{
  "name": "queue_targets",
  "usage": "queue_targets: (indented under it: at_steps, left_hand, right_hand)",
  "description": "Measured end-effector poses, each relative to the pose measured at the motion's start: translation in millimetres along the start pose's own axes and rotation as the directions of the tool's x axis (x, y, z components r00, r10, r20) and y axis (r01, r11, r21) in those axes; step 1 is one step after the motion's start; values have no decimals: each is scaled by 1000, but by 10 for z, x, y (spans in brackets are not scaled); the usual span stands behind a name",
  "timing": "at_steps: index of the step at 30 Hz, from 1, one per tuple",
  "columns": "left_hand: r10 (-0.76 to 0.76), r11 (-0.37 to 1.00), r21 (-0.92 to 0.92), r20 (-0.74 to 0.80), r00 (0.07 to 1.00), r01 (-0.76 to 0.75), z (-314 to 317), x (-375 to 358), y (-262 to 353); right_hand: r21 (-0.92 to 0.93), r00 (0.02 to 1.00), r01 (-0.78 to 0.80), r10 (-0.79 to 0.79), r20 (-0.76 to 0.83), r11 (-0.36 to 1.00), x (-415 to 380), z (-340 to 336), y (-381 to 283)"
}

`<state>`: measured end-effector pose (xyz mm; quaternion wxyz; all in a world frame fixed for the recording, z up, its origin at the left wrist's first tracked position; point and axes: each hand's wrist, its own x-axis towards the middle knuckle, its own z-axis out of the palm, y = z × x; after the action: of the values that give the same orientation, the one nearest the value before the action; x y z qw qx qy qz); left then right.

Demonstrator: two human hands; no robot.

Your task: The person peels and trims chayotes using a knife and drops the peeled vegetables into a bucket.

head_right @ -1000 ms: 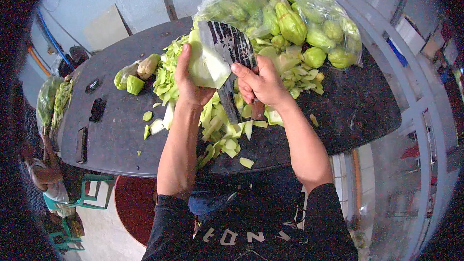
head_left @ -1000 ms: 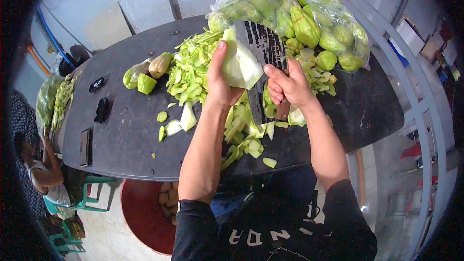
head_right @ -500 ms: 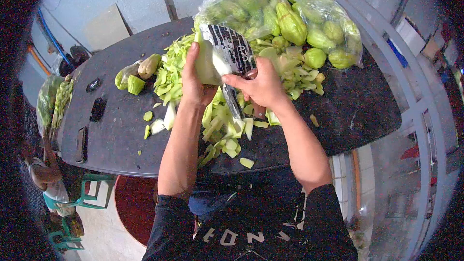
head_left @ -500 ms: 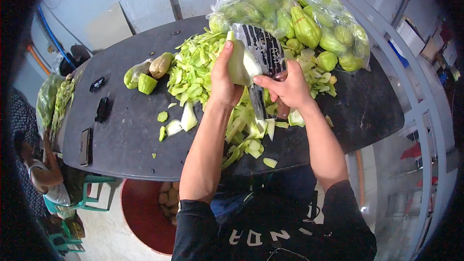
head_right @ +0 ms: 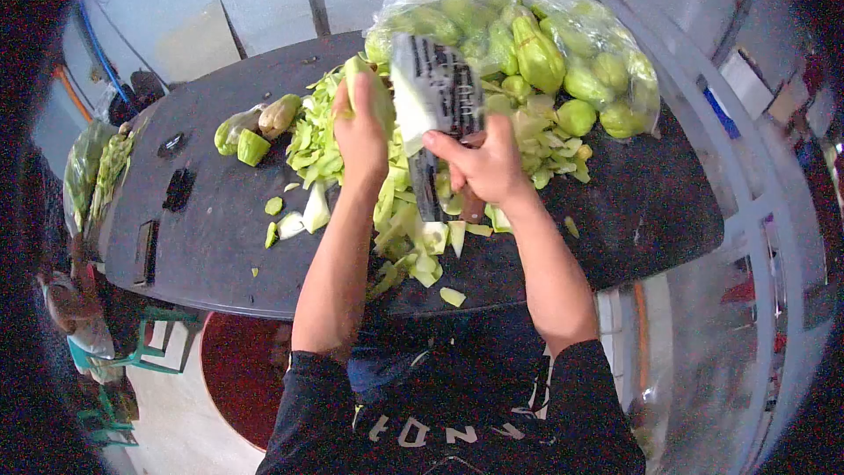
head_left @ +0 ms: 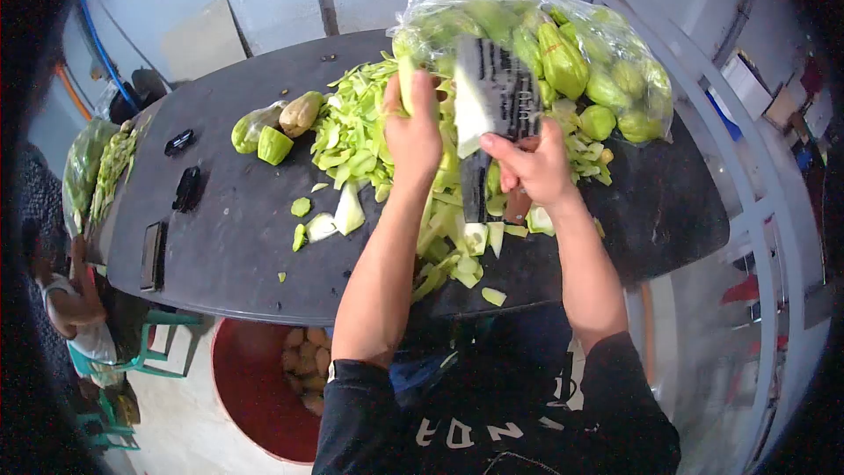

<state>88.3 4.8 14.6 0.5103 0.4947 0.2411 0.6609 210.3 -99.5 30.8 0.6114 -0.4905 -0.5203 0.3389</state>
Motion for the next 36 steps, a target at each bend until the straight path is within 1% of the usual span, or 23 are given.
queue_targets:
  at_steps: [1,2,3,4,7,8,9,10,11,12,13,15,19,20,22,25,27,29,30,32,33,35,36]
  left_hand:
    - [-155,956,-249,33,987,158,-48,50,29]
    - [-249,848,-440,163,955,297,-112,80,58]
    - [-303,684,-588,308,902,431,-170,109,82]
    - [-304,608,-637,365,880,474,-212,118,100]
    - [-255,631,-620,402,879,467,-238,121,77]
    - [-203,760,-517,388,899,394,-236,127,10]
    - [-111,890,-380,358,927,253,-194,103,68]
    - [-51,974,-194,330,943,121,-149,43,118]
    - [13,1000,4,315,949,-15,-92,-17,166]
    - [20,999,20,321,947,-28,-48,-26,147]
    - [79,980,148,332,940,-134,-39,3,94]
    - [116,935,284,320,940,-212,-25,-8,16]
    - [150,893,377,263,953,-245,-23,6,0]
    - [179,880,386,271,946,-277,-8,-5,1]
    - [248,827,431,296,922,-361,45,-60,73]
    - [229,857,397,276,933,-328,90,-105,92]
    - [259,828,425,287,922,-365,65,-65,-23]
    - [271,819,437,277,922,-372,56,-63,-36]
    - [268,819,440,275,923,-369,49,-61,-25]
    - [278,790,472,292,915,-391,45,-50,-8]
    - [276,792,471,290,916,-388,19,-13,-58]
    - [330,725,591,153,932,-353,-82,86,-148]
    - [269,775,573,85,959,-268,-107,102,-96]
  right_hand:
    - [7,1000,10,-10,-24,1000,-5,-29,-20]
    - [27,998,39,-38,-52,999,0,-48,-21]
    - [47,995,71,-67,-81,996,12,-69,-22]
    - [20,991,107,-105,-83,994,19,-103,-31]
    - [-27,991,78,-81,-109,997,10,-132,-43]
    - [-51,990,89,-94,-110,995,13,-135,-16]
    - [-50,989,91,-96,-112,995,12,-124,-18]
    - [-87,991,86,-94,-98,992,10,-104,-19]
    - [-125,992,79,-90,-85,989,2,-93,-17]
    - [-148,995,61,-71,-66,987,6,-98,11]
    - [-147,995,57,-68,-73,987,4,-96,33]
    - [-112,996,55,-62,-58,992,14,-96,66]
    - [-176,997,8,-22,-79,984,47,-157,50]
    - [-177,996,9,-24,-81,984,49,-163,62]
    - [-265,998,-19,1,-69,964,48,-135,102]
    - [-206,994,-10,-13,-111,978,31,-87,97]
    - [-223,997,17,-33,-70,975,74,-138,189]
    - [-224,990,117,-133,-55,968,94,-133,217]
    - [-223,990,115,-129,-53,968,89,-119,204]
    - [-202,995,13,-34,-97,979,62,-96,140]
    - [-204,995,11,-32,-97,979,53,-113,114]
    - [-246,998,-31,14,-68,969,47,-178,66]
    - [-243,996,-25,3,-89,970,41,-181,63]
